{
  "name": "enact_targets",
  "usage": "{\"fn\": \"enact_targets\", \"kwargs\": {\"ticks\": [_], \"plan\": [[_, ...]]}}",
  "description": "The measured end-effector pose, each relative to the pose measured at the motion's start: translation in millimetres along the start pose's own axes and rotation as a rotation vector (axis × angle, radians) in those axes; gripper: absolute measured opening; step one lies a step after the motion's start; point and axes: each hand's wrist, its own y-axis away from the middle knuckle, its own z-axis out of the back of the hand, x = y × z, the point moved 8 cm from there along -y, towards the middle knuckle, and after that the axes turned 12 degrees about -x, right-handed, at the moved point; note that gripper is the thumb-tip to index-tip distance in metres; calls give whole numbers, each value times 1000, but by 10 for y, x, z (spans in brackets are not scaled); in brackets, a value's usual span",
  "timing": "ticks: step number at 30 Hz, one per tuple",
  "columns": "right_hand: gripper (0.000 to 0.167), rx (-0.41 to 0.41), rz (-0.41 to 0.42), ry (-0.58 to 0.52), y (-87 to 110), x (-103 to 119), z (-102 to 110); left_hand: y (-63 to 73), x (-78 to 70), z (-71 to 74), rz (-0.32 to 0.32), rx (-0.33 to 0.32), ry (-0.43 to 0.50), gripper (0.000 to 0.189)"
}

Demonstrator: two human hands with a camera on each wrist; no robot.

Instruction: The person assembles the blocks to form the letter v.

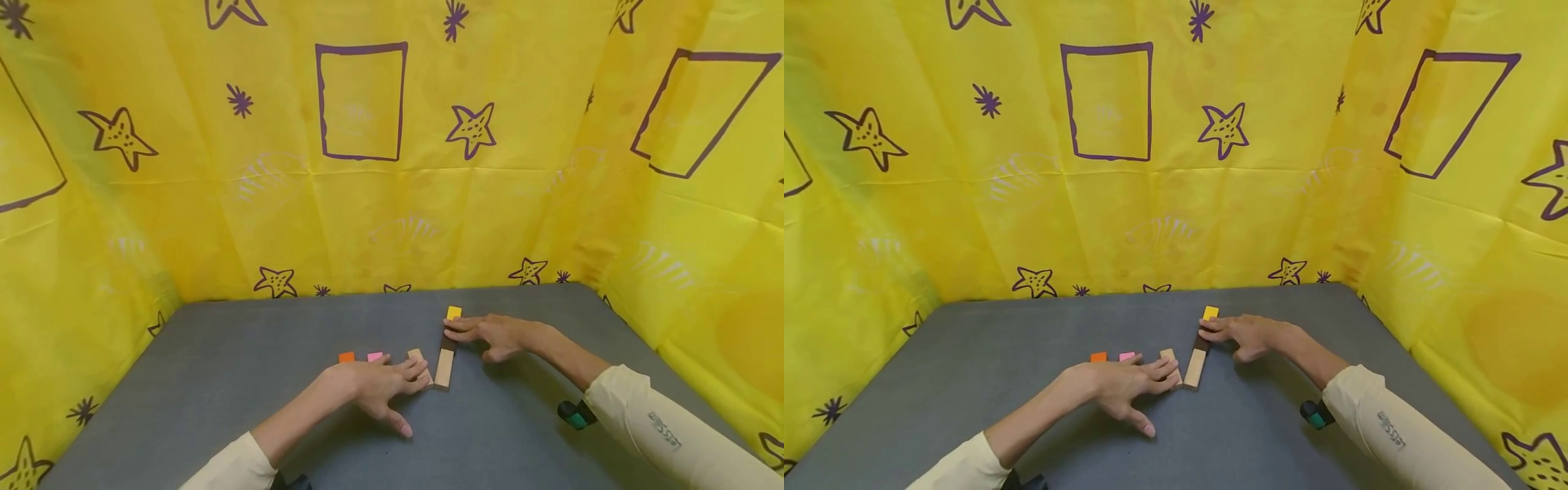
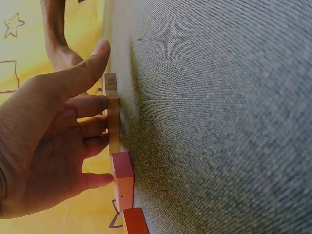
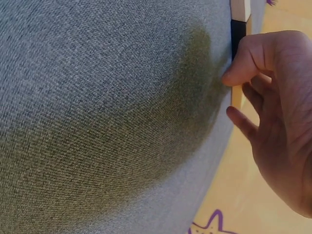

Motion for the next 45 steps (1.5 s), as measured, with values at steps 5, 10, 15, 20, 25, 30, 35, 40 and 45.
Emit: {"fn": "enact_targets", "kwargs": {"ticks": [5, 10, 15, 20, 25, 30, 35, 40, 45], "plan": [[85, 9, -20, 2, -18, -9, 8, 10, -5, 32, 4, -8, -21, 94], [84, 12, -32, 1, -43, -14, 39, 1, -17, 64, 2, -21, -59, 94], [85, 16, -33, 12, -51, -17, 44, -22, -36, 83, -10, -42, -102, 88], [85, 22, -42, 34, -58, -25, 46, -36, -41, 97, -10, -67, -116, 82], [85, 30, -48, 24, -55, -20, 28, -45, -56, 119, -17, -94, -134, 76], [86, 36, -58, 27, -46, -11, 14, -9, -30, 182, -9, -121, -88, 73], [86, 43, -67, 23, -30, -8, 16, 78, 127, 358, 50, -180, -57, 71], [86, 47, -73, 39, -28, -11, 6, 224, 313, 534, 89, -244, -22, 70], [87, 34, -63, 44, -34, 5, 21, 348, 525, 590, 125, -322, -55, 63]]}}
